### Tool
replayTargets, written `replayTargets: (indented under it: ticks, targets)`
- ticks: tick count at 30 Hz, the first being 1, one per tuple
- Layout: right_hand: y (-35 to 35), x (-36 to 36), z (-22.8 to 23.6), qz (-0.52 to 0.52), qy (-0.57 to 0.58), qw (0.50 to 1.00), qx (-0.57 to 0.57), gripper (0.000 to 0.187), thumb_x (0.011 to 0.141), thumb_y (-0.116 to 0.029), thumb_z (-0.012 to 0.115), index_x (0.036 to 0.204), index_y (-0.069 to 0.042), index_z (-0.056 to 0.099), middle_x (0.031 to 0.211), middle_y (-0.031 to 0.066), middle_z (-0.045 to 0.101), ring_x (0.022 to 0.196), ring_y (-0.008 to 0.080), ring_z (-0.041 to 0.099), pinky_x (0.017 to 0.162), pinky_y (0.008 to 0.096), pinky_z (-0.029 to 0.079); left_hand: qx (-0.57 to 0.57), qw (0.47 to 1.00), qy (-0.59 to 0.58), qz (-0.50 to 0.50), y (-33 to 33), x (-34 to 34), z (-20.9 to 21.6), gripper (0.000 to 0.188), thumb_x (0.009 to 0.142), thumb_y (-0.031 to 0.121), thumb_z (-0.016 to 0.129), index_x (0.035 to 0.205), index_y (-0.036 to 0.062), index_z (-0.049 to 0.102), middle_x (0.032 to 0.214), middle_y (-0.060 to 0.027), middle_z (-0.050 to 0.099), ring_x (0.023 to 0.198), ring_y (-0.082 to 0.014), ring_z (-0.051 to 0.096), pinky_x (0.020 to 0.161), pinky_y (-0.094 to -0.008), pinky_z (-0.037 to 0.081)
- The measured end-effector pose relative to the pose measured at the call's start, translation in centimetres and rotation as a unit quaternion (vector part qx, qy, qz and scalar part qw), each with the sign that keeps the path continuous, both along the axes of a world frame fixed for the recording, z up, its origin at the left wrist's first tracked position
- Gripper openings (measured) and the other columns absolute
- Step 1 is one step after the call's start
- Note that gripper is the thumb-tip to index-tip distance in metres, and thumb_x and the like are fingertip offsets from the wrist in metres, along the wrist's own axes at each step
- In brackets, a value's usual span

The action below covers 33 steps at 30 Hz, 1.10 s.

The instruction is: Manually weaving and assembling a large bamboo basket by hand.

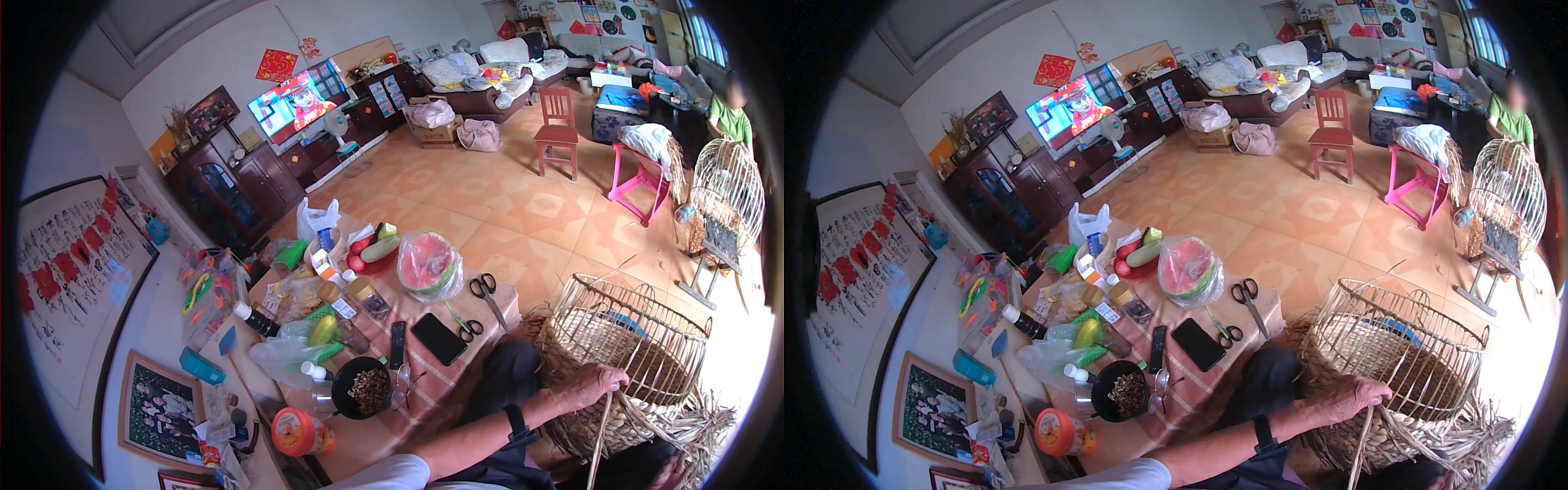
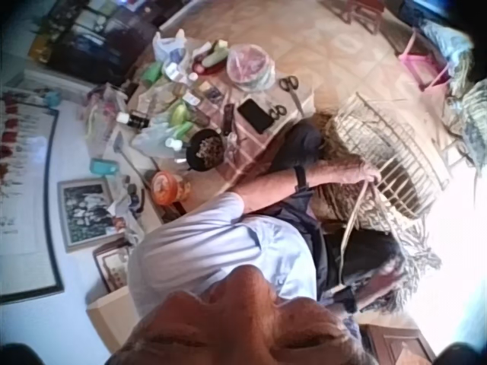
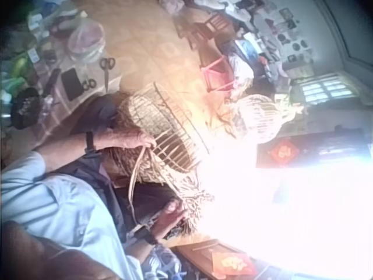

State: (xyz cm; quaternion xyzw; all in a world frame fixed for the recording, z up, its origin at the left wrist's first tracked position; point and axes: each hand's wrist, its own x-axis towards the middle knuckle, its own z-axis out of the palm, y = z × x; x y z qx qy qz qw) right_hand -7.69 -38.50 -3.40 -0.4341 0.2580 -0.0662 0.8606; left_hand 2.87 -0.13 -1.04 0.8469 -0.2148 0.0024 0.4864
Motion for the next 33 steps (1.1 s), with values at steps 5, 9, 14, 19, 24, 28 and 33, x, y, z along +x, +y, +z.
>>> replayTargets:
  ticks: [5,9,14,19,24,28,33]
  targets:
    - [6.5,-0.9,3.2,0.404,-0.044,0.83,-0.382,0.038,0.106,-0.022,0.065,0.134,0.003,0.062,0.122,0.0154,0.07,0.11,0.0247,0.067,0.099,0.0356,0.054,0.041,0.999,-0.018,-0.02,0.6,0.5,0.1,0.018,0.097,0.015,0.067,0.114,0.0071,0.069,0.095,-0.0172,0.074,0.092,-0.0358,0.074,0.079,-0.0454,0.056]
    - [14.0,-0.6,4.6,0.387,-0.085,0.81,-0.434,0.038,0.101,-0.006,0.069,0.137,0.004,0.06,0.121,0.0175,0.069,0.101,0.0221,0.065,0.09,0.0362,0.054,0.027,0.999,-0.011,-0.024,0.7,0.5,0.5,0.018,0.097,0.014,0.067,0.114,0.0066,0.07,0.095,-0.0184,0.075,0.093,-0.0357,0.074,0.08,-0.0451,0.056]
    - [20.3,1.9,3.4,0.309,-0.127,0.811,-0.48,0.013,0.106,-0.014,0.059,0.11,-0.002,0.062,0.076,0.0006,0.057,0.059,0.0092,0.053,0.051,0.0258,0.042,0.01,1.0,0.014,-0.024,1.0,0.5,1.2,0.018,0.097,0.015,0.068,0.112,0.007,0.071,0.096,-0.0185,0.075,0.093,-0.0356,0.074,0.08,-0.0447,0.057]
    - [21.3,1.0,1.4,0.351,-0.083,0.844,-0.397,0.015,0.105,-0.002,0.057,0.119,0.0,0.062,0.101,0.0044,0.064,0.086,0.0085,0.056,0.075,0.0258,0.049,-0.003,0.996,0.085,-0.006,1.3,0.6,1.2,0.022,0.098,0.017,0.064,0.117,0.0125,0.076,0.104,-0.0168,0.077,0.097,-0.0314,0.076,0.086,-0.0383,0.058]
    - [22.3,-0.3,2.7,0.345,-0.094,0.859,-0.366,0.005,0.106,-0.005,0.058,0.102,-0.002,0.057,0.083,-0.0009,0.047,0.077,0.0127,0.043,0.066,0.0315,0.043,0.013,0.998,0.052,-0.013,1.9,1.7,1.3,0.021,0.096,0.014,0.071,0.116,0.0088,0.074,0.103,-0.0137,0.078,0.099,-0.0279,0.077,0.086,-0.0374,0.058]
    - [21.7,-0.5,6.6,0.407,-0.087,0.801,-0.43,0.013,0.108,-0.008,0.056,0.097,-0.001,0.053,0.077,0.0,0.042,0.072,0.0125,0.037,0.061,0.0325,0.039,-0.002,0.999,0.049,-0.011,1.6,1.1,1.6,0.019,0.096,0.011,0.069,0.114,0.0054,0.072,0.1,-0.0163,0.077,0.098,-0.0325,0.076,0.084,-0.0404,0.059]
    - [18.8,1.1,11.8,0.424,0.015,0.904,-0.057,0.023,0.114,-0.025,0.051,0.112,-0.003,0.058,0.076,-0.0061,0.042,0.062,0.0058,0.039,0.053,0.025,0.035,0.081,0.996,-0.01,-0.048,2.3,0.2,2.1,0.021,0.096,0.007,0.067,0.117,0.0054,0.07,0.105,-0.017,0.075,0.103,-0.0364,0.073,0.089,-0.043,0.058]
